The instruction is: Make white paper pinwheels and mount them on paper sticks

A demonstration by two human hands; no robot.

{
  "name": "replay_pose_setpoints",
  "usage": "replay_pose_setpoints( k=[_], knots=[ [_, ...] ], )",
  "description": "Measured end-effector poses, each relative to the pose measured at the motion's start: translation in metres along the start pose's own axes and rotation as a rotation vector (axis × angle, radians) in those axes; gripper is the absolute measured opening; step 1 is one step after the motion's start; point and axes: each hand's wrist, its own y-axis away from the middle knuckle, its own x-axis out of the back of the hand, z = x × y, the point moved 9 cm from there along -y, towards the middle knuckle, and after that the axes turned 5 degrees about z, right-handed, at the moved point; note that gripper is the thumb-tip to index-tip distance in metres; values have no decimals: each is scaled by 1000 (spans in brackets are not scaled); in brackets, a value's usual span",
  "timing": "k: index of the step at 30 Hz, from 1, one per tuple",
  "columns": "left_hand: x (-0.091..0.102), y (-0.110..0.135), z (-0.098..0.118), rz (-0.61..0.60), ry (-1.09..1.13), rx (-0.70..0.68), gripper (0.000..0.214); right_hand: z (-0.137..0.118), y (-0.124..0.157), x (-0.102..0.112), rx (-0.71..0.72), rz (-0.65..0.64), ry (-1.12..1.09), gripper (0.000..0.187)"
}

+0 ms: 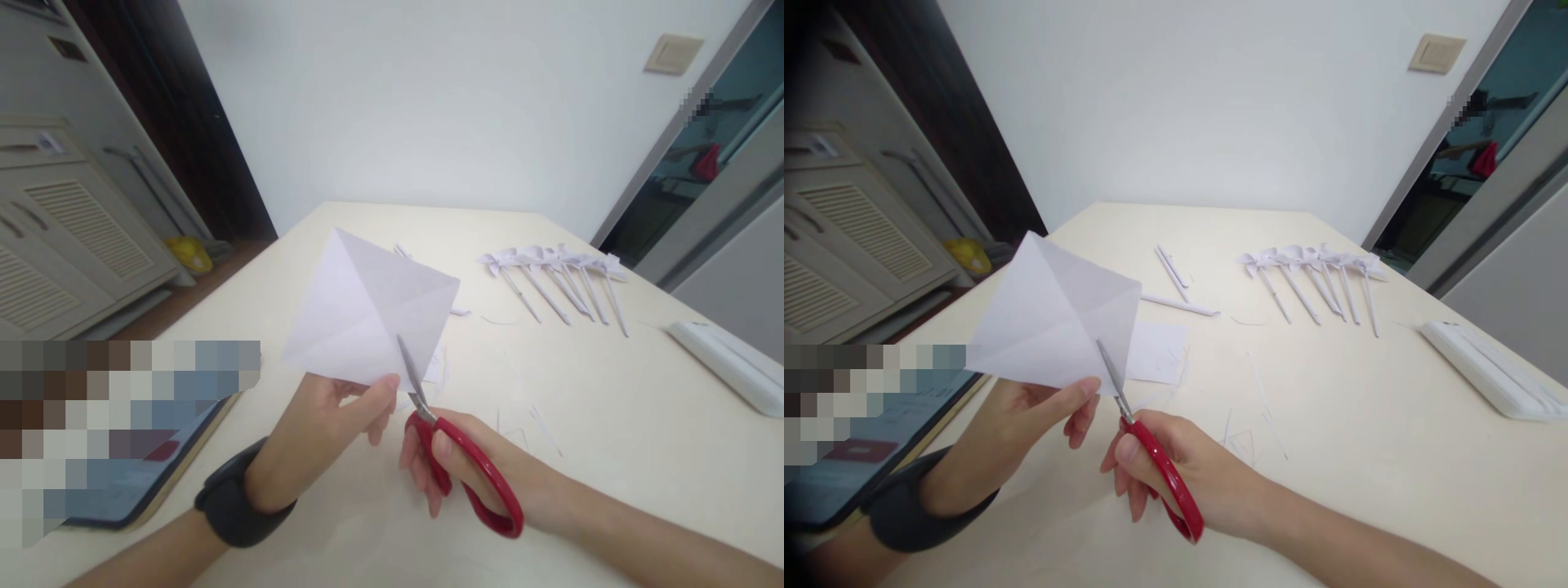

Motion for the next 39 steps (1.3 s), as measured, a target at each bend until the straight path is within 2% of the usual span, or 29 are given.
replay_pose_setpoints(
  k=[6, 13, 22, 39],
  knots=[
    [0, 1, 0, -3, -6, 14, 32, 1, -1, -1, 15, -9, 46, 41],
    [-6, 3, -4, -49, -14, 66, 36, -2, -1, -2, 6, -12, 3, 43],
    [-9, 6, -5, -81, -22, 73, 39, 8, -2, 1, 14, -18, 33, 44],
    [-8, 4, -4, -61, -44, 64, 37, -5, 0, -1, 34, -10, 60, 44]
  ],
)
